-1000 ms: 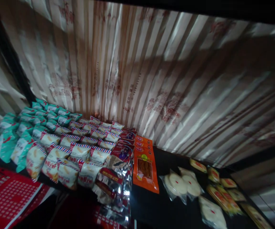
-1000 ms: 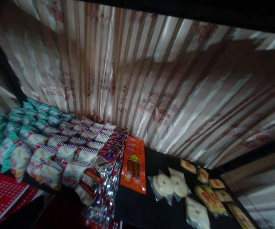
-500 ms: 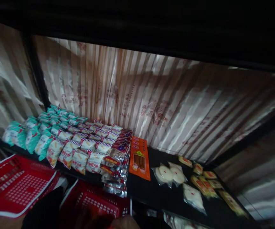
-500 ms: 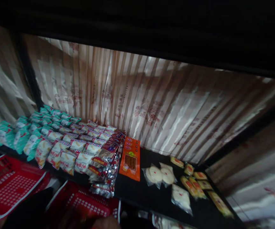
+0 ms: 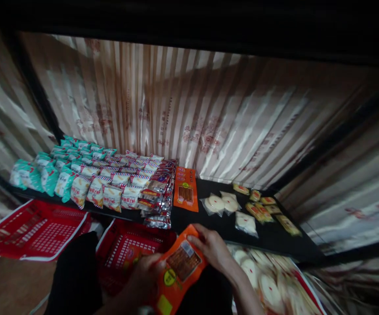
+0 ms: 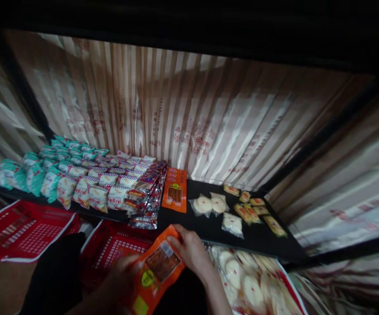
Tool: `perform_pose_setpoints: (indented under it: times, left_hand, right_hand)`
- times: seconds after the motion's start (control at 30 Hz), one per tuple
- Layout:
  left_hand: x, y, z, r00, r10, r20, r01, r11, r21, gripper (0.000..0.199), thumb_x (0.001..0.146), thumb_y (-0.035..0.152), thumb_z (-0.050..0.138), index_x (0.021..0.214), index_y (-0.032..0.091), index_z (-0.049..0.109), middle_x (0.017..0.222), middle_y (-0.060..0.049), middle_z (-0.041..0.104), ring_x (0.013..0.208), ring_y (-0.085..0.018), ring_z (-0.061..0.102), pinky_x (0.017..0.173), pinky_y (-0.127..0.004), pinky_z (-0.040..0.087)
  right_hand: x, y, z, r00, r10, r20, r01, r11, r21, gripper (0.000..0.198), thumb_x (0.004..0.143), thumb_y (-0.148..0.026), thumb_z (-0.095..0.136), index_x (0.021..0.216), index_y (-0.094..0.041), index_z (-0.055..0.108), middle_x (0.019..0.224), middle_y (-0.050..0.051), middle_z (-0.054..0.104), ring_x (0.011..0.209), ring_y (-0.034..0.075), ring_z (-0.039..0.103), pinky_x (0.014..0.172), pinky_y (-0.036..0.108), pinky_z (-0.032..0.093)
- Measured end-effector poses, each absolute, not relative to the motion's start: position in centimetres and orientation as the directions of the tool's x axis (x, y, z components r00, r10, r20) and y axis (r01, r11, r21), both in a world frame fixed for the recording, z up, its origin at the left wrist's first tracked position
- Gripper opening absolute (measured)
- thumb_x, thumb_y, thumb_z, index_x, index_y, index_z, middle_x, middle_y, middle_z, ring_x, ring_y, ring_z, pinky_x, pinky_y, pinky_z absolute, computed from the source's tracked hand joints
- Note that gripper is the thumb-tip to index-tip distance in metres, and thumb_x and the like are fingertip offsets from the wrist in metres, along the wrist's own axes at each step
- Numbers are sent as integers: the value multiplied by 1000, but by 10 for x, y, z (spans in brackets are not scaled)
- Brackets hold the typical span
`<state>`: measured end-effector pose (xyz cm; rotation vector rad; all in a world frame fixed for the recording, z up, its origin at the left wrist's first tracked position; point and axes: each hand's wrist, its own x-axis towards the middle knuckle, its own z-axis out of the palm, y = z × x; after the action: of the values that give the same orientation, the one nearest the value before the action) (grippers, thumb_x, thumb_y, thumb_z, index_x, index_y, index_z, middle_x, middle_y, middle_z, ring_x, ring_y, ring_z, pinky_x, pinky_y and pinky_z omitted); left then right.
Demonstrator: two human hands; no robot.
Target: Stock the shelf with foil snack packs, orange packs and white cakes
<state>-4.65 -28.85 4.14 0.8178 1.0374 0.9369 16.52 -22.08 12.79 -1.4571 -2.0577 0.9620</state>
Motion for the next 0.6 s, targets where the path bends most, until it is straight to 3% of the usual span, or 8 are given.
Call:
perform_pose_setpoints:
  times: [0.1, 0.3, 0.47, 0.6]
  left_hand:
    - [-35, -276, 49, 201, 947, -248, -202, 288, 936, 44, 66, 57, 67, 82, 16, 70, 77, -5, 70, 74, -22, 61, 68, -29, 47]
    - [-24, -259, 72, 168, 957, -238, -160, 265, 951, 45, 66, 52, 69, 90, 13, 70, 89, -8, 71, 85, -25, 63, 76, -30, 47]
    - [-15, -249, 80, 140, 905, -402, -285, 426, 859, 43, 56, 46, 77, 85, 15, 68, 79, -5, 71, 75, -23, 65, 72, -32, 48]
    - [-10, -237, 93, 168, 868, -467, -414, 492, 766, 38, 53, 36, 80, 81, 15, 65, 70, -2, 70, 68, -22, 65, 70, -33, 48]
  right_hand:
    - [184, -218, 119, -238, 971, -21, 543, 115, -832, 40, 80, -44, 53, 112, -21, 59, 94, 4, 71, 81, 20, 65, 71, 27, 49]
    - [206, -215, 93, 13, 999, -41, 358, -43, -933, 62, 73, -56, 58, 121, -17, 53, 91, 6, 71, 82, 22, 66, 72, 32, 53]
    - [213, -211, 76, 46, 997, -65, 228, -74, -971, 50, 69, -59, 62, 96, -17, 66, 90, 7, 71, 80, 23, 66, 72, 33, 54]
    - [217, -206, 66, 117, 992, -40, 226, -66, -972, 53, 74, -58, 57, 110, -18, 62, 103, 9, 69, 91, 24, 65, 82, 38, 52]
